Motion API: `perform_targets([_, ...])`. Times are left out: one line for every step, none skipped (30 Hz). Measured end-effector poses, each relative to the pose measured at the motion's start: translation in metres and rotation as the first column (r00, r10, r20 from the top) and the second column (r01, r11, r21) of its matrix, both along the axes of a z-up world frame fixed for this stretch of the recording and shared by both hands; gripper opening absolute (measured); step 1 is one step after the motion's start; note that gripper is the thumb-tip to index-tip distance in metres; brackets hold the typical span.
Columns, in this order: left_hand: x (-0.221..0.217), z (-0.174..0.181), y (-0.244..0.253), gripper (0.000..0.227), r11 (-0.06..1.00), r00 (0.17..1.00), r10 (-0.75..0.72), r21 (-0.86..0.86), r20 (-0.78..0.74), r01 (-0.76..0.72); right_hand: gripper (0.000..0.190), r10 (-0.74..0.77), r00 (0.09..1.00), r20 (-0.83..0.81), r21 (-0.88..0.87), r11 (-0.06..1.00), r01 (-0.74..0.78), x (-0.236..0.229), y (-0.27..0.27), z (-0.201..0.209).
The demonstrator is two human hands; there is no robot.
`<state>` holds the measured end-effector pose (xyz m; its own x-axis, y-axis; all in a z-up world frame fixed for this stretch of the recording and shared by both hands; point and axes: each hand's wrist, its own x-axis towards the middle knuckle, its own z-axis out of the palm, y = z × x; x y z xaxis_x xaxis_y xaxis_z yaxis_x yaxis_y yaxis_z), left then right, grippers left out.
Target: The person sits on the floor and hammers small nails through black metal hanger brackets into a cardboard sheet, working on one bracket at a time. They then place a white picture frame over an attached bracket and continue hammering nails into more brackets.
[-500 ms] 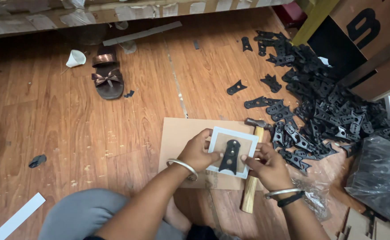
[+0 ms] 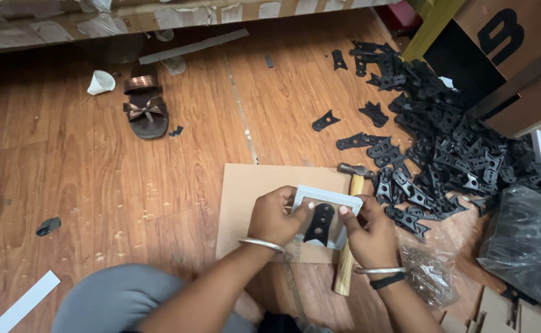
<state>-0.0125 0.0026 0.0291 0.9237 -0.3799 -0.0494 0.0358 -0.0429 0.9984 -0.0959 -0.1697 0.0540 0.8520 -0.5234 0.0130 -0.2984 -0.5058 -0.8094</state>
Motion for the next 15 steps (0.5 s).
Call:
perform_targets([-0.003, 0.009, 0.002, 0.021, 0.999, 0.999, 0.028, 0.044, 0.024, -0.029, 0.027, -0.088, 0.987, -0.131, -0.131, 0.989, 0.071, 0.001, 0.008, 0.012])
perform_targets([-0.001, 0.010, 0.003, 0.021, 0.999, 0.999, 0.030, 0.044, 0.024, -0.031, 0.027, -0.086, 0.988, -0.131, -0.131, 0.989, 0.069, 0.002, 0.007, 0.007])
perform_targets([0.001, 0.011, 0.004, 0.022, 0.990, 0.999, 0.034, 0.134, 0.040, -0.039, 0.029, -0.052, 0.998, -0.045, -0.072, 0.996, 0.048, 0.003, 0.006, 0.002])
perform_targets([0.002, 0.012, 0.005, 0.024, 0.974, 0.998, 0.038, 0.222, 0.055, -0.049, 0.032, -0.022, 0.999, 0.043, -0.014, 1.000, 0.022, 0.003, 0.004, -0.003])
perform_targets([0.005, 0.006, 0.006, 0.024, 0.974, 0.998, 0.038, 0.221, 0.056, -0.050, 0.032, -0.021, 0.999, 0.043, -0.015, 1.000, 0.022, 0.004, 0.000, -0.014])
perform_targets([0.008, 0.001, 0.007, 0.027, 0.950, 0.999, 0.005, 0.311, 0.041, -0.018, 0.032, -0.001, 0.999, 0.039, 0.050, 0.999, -0.001, 0.005, -0.004, -0.025])
perform_targets([0.010, -0.005, 0.008, 0.031, 0.917, 0.999, -0.025, 0.398, 0.022, 0.014, 0.031, 0.020, 0.999, 0.035, 0.116, 0.993, -0.024, 0.006, -0.007, -0.037])
perform_targets([0.010, -0.007, 0.008, 0.031, 0.918, 1.000, -0.023, 0.397, 0.021, 0.013, 0.031, 0.022, 0.999, 0.034, 0.115, 0.993, -0.025, 0.006, -0.009, -0.046])
perform_targets([0.010, -0.009, 0.009, 0.032, 0.884, 0.999, -0.043, 0.466, 0.017, 0.030, 0.030, 0.035, 0.999, -0.004, 0.094, 0.995, -0.035, 0.006, -0.010, -0.055])
perform_targets([0.010, -0.011, 0.011, 0.033, 0.845, 0.998, -0.062, 0.533, 0.011, 0.047, 0.029, 0.048, 0.998, -0.041, 0.073, 0.996, -0.045, 0.006, -0.010, -0.064])
perform_targets([0.011, -0.015, 0.013, 0.033, 0.844, 0.998, -0.060, 0.535, 0.013, 0.043, 0.029, 0.050, 0.998, -0.039, 0.074, 0.996, -0.048, 0.004, -0.007, -0.069])
perform_targets([0.011, -0.018, 0.015, 0.031, 0.833, 0.999, -0.048, 0.553, 0.019, 0.029, 0.025, 0.033, 0.999, 0.012, 0.045, 0.998, -0.034, 0.002, -0.004, -0.073])
perform_targets([0.012, -0.022, 0.017, 0.029, 0.821, 0.999, -0.036, 0.570, 0.026, 0.015, 0.022, 0.016, 0.998, 0.065, 0.018, 1.000, -0.018, 0.000, -0.001, -0.077])
perform_targets([0.012, -0.024, 0.017, 0.029, 0.821, 0.999, -0.034, 0.571, 0.029, 0.012, 0.022, 0.018, 0.997, 0.069, 0.019, 1.000, -0.019, -0.002, -0.001, -0.084])
perform_targets([0.013, -0.028, 0.018, 0.029, 0.819, 0.999, -0.026, 0.574, 0.029, 0.004, 0.015, 0.029, 0.999, -0.014, -0.002, 1.000, -0.029, -0.004, 0.000, -0.092])
